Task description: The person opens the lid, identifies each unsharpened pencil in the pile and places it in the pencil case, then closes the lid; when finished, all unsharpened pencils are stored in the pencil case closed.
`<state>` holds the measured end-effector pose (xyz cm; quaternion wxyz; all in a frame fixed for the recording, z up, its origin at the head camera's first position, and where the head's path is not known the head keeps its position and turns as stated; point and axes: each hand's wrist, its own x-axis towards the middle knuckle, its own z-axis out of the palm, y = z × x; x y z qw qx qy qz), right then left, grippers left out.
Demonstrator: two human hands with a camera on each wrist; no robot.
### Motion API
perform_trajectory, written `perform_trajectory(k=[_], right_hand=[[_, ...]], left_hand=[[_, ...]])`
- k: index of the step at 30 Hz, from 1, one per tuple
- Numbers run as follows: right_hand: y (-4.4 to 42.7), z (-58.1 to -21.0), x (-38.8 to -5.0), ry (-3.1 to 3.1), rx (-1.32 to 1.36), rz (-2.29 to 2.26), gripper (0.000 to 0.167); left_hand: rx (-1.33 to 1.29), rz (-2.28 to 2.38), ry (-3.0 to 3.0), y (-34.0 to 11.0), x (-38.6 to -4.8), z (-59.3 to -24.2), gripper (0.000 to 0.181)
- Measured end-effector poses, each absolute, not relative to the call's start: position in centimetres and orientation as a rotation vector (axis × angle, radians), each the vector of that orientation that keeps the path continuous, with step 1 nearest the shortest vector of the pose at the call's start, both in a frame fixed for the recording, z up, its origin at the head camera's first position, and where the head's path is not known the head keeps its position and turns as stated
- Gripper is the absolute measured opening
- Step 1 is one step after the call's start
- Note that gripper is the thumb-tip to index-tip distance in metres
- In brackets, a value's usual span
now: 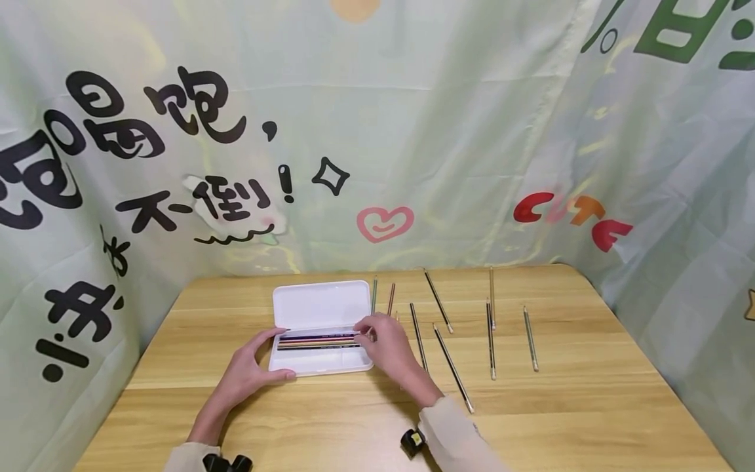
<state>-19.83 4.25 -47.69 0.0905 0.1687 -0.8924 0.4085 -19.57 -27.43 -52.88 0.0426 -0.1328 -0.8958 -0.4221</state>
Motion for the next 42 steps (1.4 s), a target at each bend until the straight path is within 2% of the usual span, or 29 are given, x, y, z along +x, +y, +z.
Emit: perform_trajectory(k=[15,25,32,42], right_hand=[[11.1,-47.3,-16.9,-2.696,0.335,1.088,0.023],[12.9,-47.8,-15.5,-2.918,0.232,0.914,0.059],[13.0,-47.7,-15.9,-2.957,0.248,0.930,0.045],[13.9,-47.8,-16.4,-2.938,0.237,0.979,0.049]], left_hand=[[-0.411,-1.299,-2.734,-26.9,-19.4,-52.9,0.090],[-0.418,-1.287,-2.735,-27.0,-19.3,-52.7,0.090],[-0.409,-1.303,-2.741,-27.4,-19.3,-52.6,0.090],[-0.416,-1.296,-2.743,-27.4,-19.4,-52.6,0.090]])
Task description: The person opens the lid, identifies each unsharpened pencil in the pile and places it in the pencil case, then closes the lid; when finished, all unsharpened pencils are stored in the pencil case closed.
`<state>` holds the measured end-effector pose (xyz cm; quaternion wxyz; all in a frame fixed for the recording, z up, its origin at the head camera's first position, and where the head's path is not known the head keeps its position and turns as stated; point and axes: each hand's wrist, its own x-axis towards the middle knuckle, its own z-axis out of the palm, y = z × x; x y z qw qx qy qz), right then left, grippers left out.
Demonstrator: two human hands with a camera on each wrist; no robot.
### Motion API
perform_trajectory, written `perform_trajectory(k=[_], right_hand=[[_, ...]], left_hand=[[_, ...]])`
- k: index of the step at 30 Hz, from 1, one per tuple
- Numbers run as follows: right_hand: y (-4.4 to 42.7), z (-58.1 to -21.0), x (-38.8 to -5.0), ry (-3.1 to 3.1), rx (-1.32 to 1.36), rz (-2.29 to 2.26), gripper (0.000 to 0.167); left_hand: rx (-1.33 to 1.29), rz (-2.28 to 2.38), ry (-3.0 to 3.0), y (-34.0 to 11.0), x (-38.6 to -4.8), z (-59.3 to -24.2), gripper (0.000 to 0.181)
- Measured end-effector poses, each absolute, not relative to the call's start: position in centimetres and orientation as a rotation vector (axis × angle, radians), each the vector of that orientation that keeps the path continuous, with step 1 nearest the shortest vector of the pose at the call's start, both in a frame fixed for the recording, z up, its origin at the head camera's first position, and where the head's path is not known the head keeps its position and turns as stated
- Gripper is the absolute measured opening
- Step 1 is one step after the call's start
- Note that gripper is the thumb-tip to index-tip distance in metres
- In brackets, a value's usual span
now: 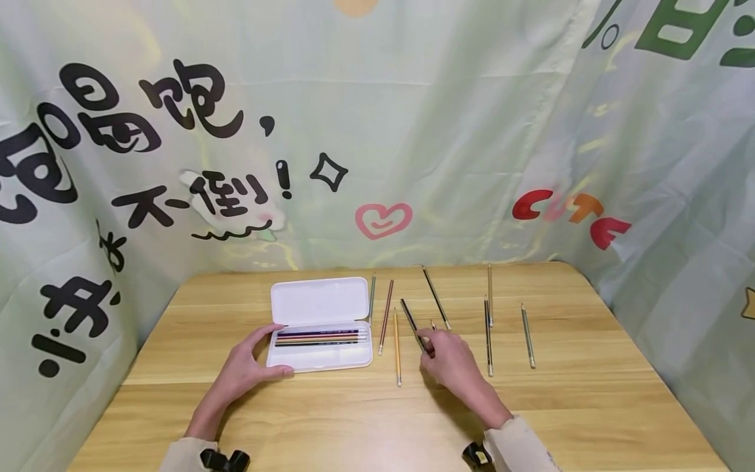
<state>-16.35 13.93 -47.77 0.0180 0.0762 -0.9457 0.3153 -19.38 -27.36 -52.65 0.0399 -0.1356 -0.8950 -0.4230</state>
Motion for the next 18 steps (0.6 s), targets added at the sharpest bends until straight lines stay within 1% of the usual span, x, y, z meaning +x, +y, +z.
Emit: perform_trajectory(k=[9,18], right_hand=[[14.68,-47.08,-16.53,-2.860,0.216,1.076,0.047],[14.19,-46.91,-16.49,-2.744,0.358,1.146,0.039]], left_hand=[[-0.437,-1.290,-2.740,-27.22,-19.53,-52.78,0.089],[-0.413,-1.295,-2.746,-27.33,-19.36,-52.69,0.091]])
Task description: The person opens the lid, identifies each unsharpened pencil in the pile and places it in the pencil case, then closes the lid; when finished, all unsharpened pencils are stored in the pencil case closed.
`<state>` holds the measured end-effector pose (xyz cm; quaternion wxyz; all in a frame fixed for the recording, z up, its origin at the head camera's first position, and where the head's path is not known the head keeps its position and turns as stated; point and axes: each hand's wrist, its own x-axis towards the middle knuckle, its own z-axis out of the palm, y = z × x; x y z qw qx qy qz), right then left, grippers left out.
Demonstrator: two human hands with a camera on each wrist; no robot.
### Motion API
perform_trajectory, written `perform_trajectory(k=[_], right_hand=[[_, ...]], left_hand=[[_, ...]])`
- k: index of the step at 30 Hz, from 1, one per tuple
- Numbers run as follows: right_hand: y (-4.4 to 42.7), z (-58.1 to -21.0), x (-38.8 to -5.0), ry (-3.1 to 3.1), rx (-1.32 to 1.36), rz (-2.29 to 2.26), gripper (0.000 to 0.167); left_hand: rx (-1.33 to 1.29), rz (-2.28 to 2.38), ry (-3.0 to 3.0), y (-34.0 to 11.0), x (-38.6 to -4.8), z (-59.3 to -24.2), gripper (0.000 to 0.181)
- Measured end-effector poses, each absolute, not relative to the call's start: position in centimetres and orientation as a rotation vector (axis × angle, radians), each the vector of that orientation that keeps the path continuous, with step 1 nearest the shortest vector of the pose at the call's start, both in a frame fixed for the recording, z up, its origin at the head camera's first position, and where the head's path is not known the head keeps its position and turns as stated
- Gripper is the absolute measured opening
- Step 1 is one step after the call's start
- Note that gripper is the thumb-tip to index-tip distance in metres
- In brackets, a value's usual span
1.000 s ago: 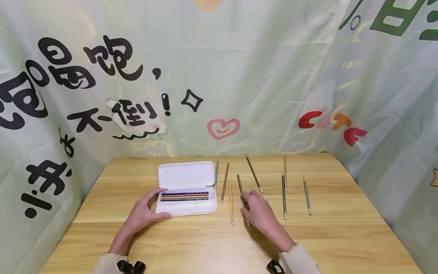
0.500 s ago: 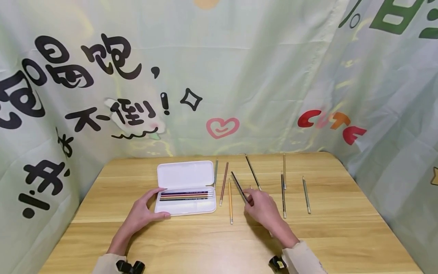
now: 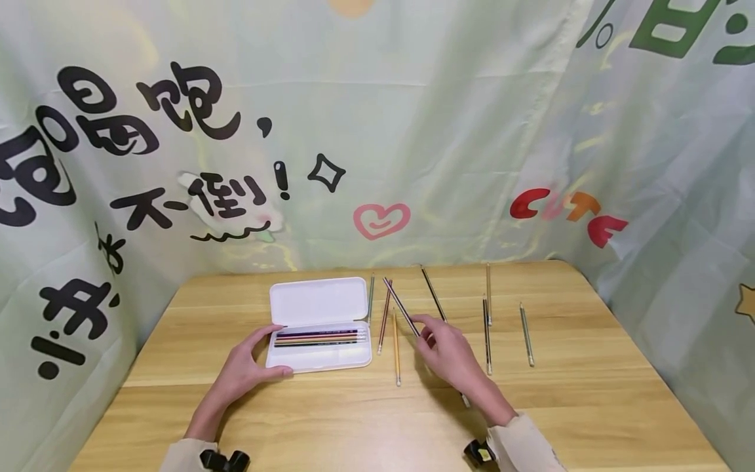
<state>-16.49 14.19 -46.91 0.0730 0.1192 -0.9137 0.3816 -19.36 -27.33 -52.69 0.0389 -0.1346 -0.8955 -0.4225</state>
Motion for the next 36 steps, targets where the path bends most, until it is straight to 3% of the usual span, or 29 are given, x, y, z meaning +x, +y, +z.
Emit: perform_trajectory(k=[11,20,31,36], right_hand=[[13.0,-47.9,-16.7,-2.557,0.350,1.269,0.015],[10.8,-47.9,-17.5,-2.537,0.424,1.364,0.023],[7.6,-48.2,-19.8,-2.549,0.504,1.242,0.011],[6.4,-48.0,-20.8,-2.612,0.551,1.188,0.014]], left_hand=[[-0.428,-1.291,-2.735,-27.3,-19.6,-52.9,0.089],[-0.431,-1.280,-2.732,-27.4,-19.7,-52.9,0.089],[-0.422,-1.306,-2.739,-27.2,-19.5,-53.1,0.091],[-0.412,-1.285,-2.735,-27.3,-19.4,-53.0,0.090]])
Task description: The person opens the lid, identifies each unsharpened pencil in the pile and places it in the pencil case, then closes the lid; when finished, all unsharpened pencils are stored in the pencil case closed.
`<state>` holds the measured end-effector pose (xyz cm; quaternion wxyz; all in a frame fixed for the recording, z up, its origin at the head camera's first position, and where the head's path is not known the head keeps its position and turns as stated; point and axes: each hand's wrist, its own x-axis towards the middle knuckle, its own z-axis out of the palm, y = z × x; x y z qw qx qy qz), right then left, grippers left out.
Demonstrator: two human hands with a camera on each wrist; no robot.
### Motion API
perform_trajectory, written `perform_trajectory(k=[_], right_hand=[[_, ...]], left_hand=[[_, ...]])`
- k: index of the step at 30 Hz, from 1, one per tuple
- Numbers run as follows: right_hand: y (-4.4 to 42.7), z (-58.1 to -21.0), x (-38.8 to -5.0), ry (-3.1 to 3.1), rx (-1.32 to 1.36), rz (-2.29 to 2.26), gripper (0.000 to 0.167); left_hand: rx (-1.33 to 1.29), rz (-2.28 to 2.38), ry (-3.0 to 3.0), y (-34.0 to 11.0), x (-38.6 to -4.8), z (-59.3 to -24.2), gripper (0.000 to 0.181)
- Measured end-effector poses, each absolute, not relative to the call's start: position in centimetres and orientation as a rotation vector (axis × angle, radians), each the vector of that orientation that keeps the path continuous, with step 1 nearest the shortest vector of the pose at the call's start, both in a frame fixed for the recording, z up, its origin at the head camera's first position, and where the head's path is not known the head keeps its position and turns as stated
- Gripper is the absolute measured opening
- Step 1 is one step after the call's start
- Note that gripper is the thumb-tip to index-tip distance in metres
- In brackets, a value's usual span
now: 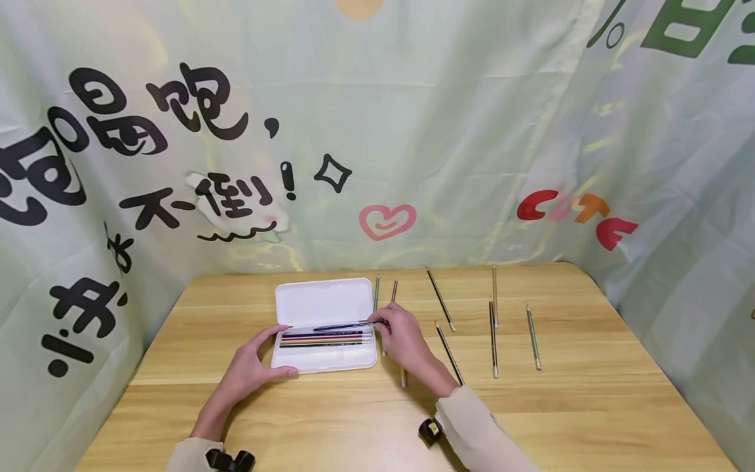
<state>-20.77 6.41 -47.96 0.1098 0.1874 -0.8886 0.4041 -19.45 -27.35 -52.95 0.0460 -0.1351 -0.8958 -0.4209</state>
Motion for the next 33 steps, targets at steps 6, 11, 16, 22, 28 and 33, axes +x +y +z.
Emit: perform_trajectory(k=[6,11,16,22,28,33], right_hand=[[5.3,-47.9,-21.5,-2.657,0.654,1.129,0.017],[4.3,-48.0,-21.9,-2.653,0.643,1.120,0.013],[3.1,-48.2,-22.3,-2.649,0.638,1.087,0.014],[2.1,-48.4,-22.4,-2.646,0.648,1.011,0.012],[1.4,-48.6,-22.5,-2.631,0.646,1.001,0.011],[1.7,-48.5,-22.3,-2.630,0.633,1.050,0.008]], left_hand=[[-0.422,-1.279,-2.731,-27.4,-19.5,-53.0,0.089],[-0.415,-1.286,-2.737,-27.4,-19.4,-52.7,0.089],[-0.407,-1.309,-2.737,-27.4,-19.4,-52.6,0.089],[-0.405,-1.318,-2.739,-27.5,-19.4,-52.6,0.092],[-0.409,-1.318,-2.733,-27.4,-19.4,-52.6,0.089],[-0.407,-1.321,-2.737,-27.4,-19.4,-52.8,0.089]])
